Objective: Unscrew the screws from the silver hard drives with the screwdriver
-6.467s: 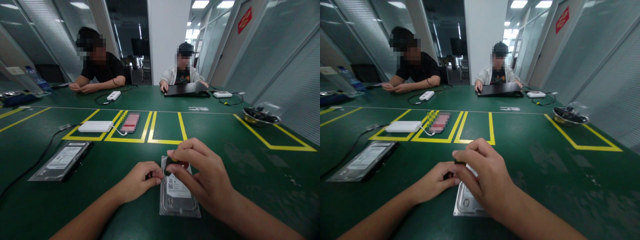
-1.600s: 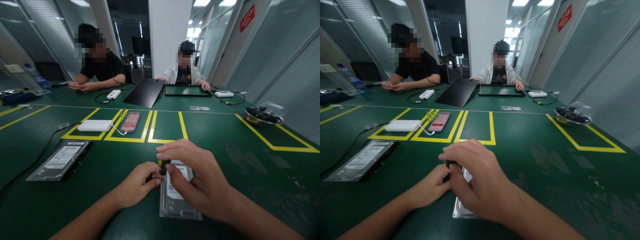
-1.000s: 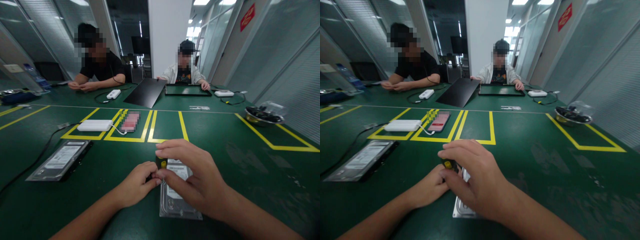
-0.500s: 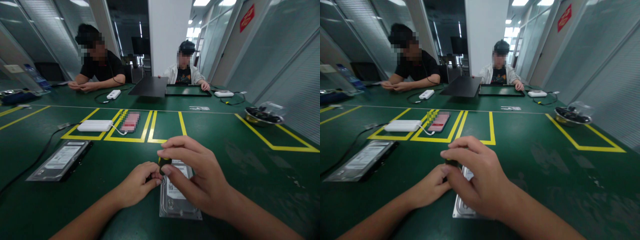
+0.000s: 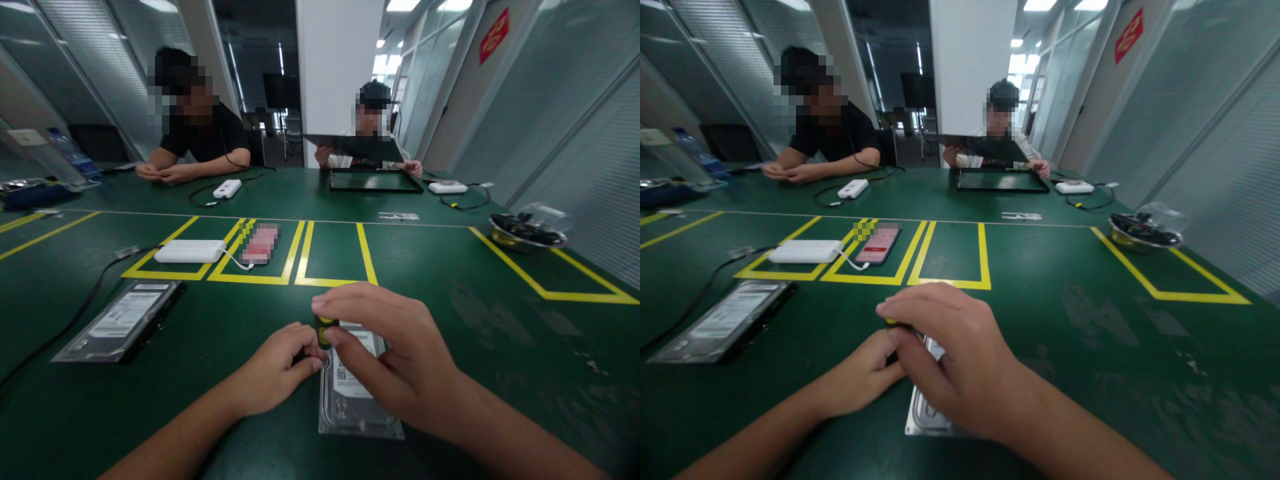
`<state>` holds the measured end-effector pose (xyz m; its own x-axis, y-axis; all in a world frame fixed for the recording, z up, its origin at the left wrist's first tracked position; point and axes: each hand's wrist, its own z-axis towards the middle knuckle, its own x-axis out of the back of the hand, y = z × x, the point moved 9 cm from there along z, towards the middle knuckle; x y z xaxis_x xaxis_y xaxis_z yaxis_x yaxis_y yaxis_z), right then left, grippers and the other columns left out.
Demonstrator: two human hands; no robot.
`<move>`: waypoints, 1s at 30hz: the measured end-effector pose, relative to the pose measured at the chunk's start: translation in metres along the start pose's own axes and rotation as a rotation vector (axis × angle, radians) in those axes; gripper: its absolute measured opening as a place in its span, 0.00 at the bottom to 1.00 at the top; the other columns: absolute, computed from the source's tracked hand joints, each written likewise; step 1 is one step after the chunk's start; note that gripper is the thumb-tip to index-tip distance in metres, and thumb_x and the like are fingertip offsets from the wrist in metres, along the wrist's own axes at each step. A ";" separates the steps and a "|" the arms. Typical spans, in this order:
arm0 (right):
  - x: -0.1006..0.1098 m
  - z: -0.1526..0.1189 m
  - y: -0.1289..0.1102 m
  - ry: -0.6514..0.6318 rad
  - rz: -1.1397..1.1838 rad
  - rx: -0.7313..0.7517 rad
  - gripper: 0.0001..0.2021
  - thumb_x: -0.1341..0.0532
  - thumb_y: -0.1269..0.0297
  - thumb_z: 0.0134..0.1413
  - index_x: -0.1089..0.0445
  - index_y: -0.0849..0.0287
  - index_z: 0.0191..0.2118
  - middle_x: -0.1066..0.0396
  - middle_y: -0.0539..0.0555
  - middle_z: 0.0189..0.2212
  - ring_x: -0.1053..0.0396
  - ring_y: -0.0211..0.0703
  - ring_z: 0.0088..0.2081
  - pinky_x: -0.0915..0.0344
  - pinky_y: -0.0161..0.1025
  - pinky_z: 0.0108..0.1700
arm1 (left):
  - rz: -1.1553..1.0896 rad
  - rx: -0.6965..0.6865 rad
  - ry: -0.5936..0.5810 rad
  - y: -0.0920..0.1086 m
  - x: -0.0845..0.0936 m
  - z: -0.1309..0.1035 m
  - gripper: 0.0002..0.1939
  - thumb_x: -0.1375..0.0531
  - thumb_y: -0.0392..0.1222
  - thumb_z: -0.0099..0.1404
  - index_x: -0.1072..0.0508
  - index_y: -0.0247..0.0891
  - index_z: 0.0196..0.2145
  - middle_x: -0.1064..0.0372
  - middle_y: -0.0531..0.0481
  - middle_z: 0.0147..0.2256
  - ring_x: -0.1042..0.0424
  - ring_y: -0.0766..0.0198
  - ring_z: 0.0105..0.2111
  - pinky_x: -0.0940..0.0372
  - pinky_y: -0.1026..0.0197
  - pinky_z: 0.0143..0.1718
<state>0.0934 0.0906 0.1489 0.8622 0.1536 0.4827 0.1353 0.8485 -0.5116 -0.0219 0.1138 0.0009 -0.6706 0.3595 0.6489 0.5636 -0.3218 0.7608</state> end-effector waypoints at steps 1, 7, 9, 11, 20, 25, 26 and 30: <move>-0.001 0.000 0.001 -0.005 -0.011 -0.014 0.12 0.38 0.73 0.58 0.28 0.61 0.48 0.27 0.55 0.40 0.29 0.40 0.43 0.29 0.39 0.45 | 0.014 -0.004 0.000 0.001 0.001 0.000 0.07 0.45 0.41 0.68 0.29 0.38 0.35 0.29 0.50 0.37 0.32 0.58 0.40 0.37 0.56 0.43; 0.001 -0.001 0.006 0.020 -0.039 -0.092 0.11 0.35 0.67 0.56 0.25 0.65 0.44 0.33 0.55 0.36 0.33 0.38 0.38 0.32 0.36 0.38 | 0.019 0.008 0.004 -0.001 0.001 -0.001 0.07 0.45 0.41 0.68 0.28 0.38 0.37 0.29 0.49 0.39 0.32 0.57 0.41 0.37 0.55 0.45; 0.001 -0.001 0.006 0.023 -0.026 -0.089 0.12 0.36 0.69 0.57 0.26 0.66 0.46 0.33 0.56 0.37 0.33 0.38 0.39 0.33 0.37 0.39 | -0.016 0.018 -0.006 -0.003 -0.002 -0.001 0.07 0.45 0.41 0.68 0.28 0.38 0.38 0.29 0.49 0.40 0.32 0.58 0.41 0.37 0.55 0.45; 0.001 -0.001 0.005 0.026 -0.027 -0.079 0.12 0.37 0.71 0.57 0.26 0.66 0.47 0.32 0.56 0.38 0.33 0.38 0.39 0.33 0.37 0.40 | -0.051 0.026 -0.019 -0.004 -0.004 0.000 0.06 0.44 0.40 0.68 0.28 0.38 0.39 0.28 0.50 0.40 0.32 0.59 0.40 0.37 0.56 0.45; 0.001 -0.002 0.001 0.025 -0.032 -0.009 0.17 0.41 0.78 0.56 0.30 0.67 0.52 0.26 0.57 0.42 0.30 0.38 0.44 0.33 0.39 0.48 | -0.032 -0.003 -0.003 -0.002 -0.002 0.001 0.04 0.43 0.39 0.68 0.28 0.38 0.37 0.29 0.51 0.38 0.32 0.61 0.38 0.39 0.58 0.41; 0.000 -0.002 0.004 0.018 -0.032 -0.032 0.13 0.36 0.73 0.56 0.27 0.66 0.47 0.28 0.58 0.44 0.30 0.40 0.46 0.31 0.38 0.48 | 0.006 -0.034 0.007 0.000 0.000 0.000 0.06 0.44 0.39 0.68 0.29 0.38 0.34 0.29 0.51 0.35 0.32 0.59 0.40 0.39 0.57 0.41; 0.000 -0.002 0.005 0.016 -0.036 -0.047 0.12 0.36 0.72 0.56 0.27 0.66 0.47 0.29 0.58 0.42 0.30 0.39 0.45 0.31 0.37 0.46 | 0.010 -0.035 0.007 0.000 0.000 0.001 0.06 0.44 0.40 0.68 0.29 0.38 0.34 0.29 0.51 0.36 0.32 0.58 0.40 0.39 0.57 0.42; -0.001 -0.002 0.002 0.005 -0.023 -0.030 0.13 0.40 0.75 0.57 0.28 0.66 0.48 0.29 0.58 0.42 0.30 0.39 0.45 0.31 0.38 0.47 | -0.004 -0.021 -0.004 -0.001 -0.001 0.001 0.05 0.44 0.40 0.68 0.29 0.38 0.36 0.28 0.50 0.38 0.32 0.59 0.40 0.38 0.57 0.42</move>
<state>0.0942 0.0916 0.1460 0.8609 0.1320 0.4913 0.1694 0.8362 -0.5216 -0.0212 0.1144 -0.0007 -0.6711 0.3642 0.6457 0.5504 -0.3387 0.7631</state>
